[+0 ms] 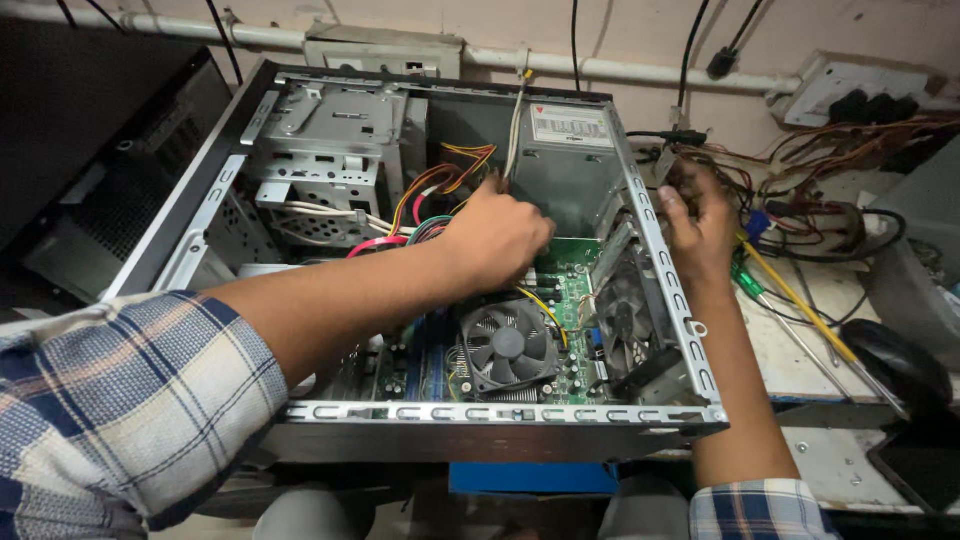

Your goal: The person uses a yellow-handled screwdriver to remove screws from the back of a desktop computer case. They then reach inside the case to adjust internal components and cables.

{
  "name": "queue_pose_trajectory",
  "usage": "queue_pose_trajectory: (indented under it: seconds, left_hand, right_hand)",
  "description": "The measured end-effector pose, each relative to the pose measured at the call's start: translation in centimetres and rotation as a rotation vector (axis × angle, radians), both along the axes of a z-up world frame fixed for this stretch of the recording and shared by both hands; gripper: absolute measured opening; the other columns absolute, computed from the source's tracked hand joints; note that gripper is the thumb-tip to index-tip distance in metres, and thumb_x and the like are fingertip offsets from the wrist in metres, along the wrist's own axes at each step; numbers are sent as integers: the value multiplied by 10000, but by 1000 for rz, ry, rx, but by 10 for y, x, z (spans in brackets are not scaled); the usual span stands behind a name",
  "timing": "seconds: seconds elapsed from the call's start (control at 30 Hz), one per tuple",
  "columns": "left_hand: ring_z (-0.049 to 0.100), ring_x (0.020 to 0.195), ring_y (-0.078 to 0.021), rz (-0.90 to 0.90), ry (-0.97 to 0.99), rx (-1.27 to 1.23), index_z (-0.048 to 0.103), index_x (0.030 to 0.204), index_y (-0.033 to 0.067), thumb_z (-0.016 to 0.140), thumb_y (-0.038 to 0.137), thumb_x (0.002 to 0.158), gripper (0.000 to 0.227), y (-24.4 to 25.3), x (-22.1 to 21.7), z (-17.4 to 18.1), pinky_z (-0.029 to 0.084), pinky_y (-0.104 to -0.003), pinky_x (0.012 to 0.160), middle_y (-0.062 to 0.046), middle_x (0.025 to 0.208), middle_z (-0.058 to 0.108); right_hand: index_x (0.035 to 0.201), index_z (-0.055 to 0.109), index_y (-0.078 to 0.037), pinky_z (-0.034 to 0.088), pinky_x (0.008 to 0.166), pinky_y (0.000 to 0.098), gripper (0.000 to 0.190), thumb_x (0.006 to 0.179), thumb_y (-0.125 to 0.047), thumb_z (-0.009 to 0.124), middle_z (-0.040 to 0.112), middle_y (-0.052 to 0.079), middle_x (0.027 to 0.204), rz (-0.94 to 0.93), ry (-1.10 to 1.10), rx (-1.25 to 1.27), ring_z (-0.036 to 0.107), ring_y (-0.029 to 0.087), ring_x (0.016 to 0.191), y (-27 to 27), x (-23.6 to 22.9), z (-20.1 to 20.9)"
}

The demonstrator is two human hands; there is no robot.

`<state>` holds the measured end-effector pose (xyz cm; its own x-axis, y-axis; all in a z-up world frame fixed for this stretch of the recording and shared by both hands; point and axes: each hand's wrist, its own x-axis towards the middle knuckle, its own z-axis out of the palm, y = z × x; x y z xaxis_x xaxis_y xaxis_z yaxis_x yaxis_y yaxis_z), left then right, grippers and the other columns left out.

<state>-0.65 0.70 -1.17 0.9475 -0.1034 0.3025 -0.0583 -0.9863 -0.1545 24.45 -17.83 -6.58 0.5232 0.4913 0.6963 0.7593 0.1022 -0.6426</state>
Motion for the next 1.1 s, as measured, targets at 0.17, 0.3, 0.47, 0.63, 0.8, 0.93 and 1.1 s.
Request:
queue_pose_trajectory:
  seconds: [0.17, 0.3, 0.47, 0.63, 0.8, 0.93, 1.1]
  left_hand:
    - [734, 720, -357, -10, -22, -8, 694, 831, 111, 557, 158, 862, 148, 1, -1, 0, 452, -590, 902, -139, 752, 731]
    - [736, 738, -358, -1, -20, -1, 694, 812, 115, 556, 160, 865, 154, 0, 0, 1, 456, -580, 907, -149, 757, 730]
    - [735, 748, -356, 21, 11, -11, 693, 816, 115, 565, 159, 837, 138, -4, -4, 4, 442, -580, 933, -154, 754, 729]
    - [735, 739, -356, 1, -23, -51, 691, 861, 106, 548, 162, 877, 154, -5, -7, 3, 431, -562, 967, -151, 753, 729]
    - [729, 744, -353, 20, 2, -59, 694, 880, 112, 529, 167, 883, 173, -4, -2, 1, 425, -582, 952, -137, 755, 726]
    - [729, 756, -354, 11, -24, -56, 690, 909, 104, 520, 170, 902, 183, -2, -2, -4, 432, -597, 938, -135, 789, 730]
    - [738, 774, -354, -12, -40, -74, 694, 949, 104, 532, 158, 887, 181, -1, -5, -3, 441, -616, 925, -134, 822, 737]
  right_hand:
    - [1271, 632, -5, 506, 840, 295, 368, 988, -239, 646, 686, 81, 1026, -8, 38, -42, 626, 155, 919, 1, -10, 7]
    - [1254, 617, 0, 517, 851, 292, 345, 1000, -232, 638, 702, 80, 1014, 11, 45, -51, 653, 150, 918, -1, -16, 11]
    - [1275, 621, -9, 516, 859, 296, 344, 997, -211, 623, 709, 92, 1043, 18, 59, -39, 658, 155, 935, 1, -19, 13]
    - [1299, 621, -11, 509, 864, 313, 366, 985, -200, 632, 710, 108, 1071, -31, -28, -69, 652, 171, 954, -1, -26, 18]
    - [1294, 634, -35, 506, 871, 311, 362, 986, -226, 633, 704, 92, 1042, 1, 11, -88, 639, 167, 948, 0, -22, 14]
    - [1322, 640, -42, 495, 861, 313, 385, 986, -230, 654, 674, 85, 1006, -44, -53, -106, 611, 170, 932, 1, -15, 9]
    - [1347, 637, -46, 481, 843, 315, 386, 994, -201, 656, 649, 84, 983, -40, -89, -109, 587, 161, 918, 0, -4, 2]
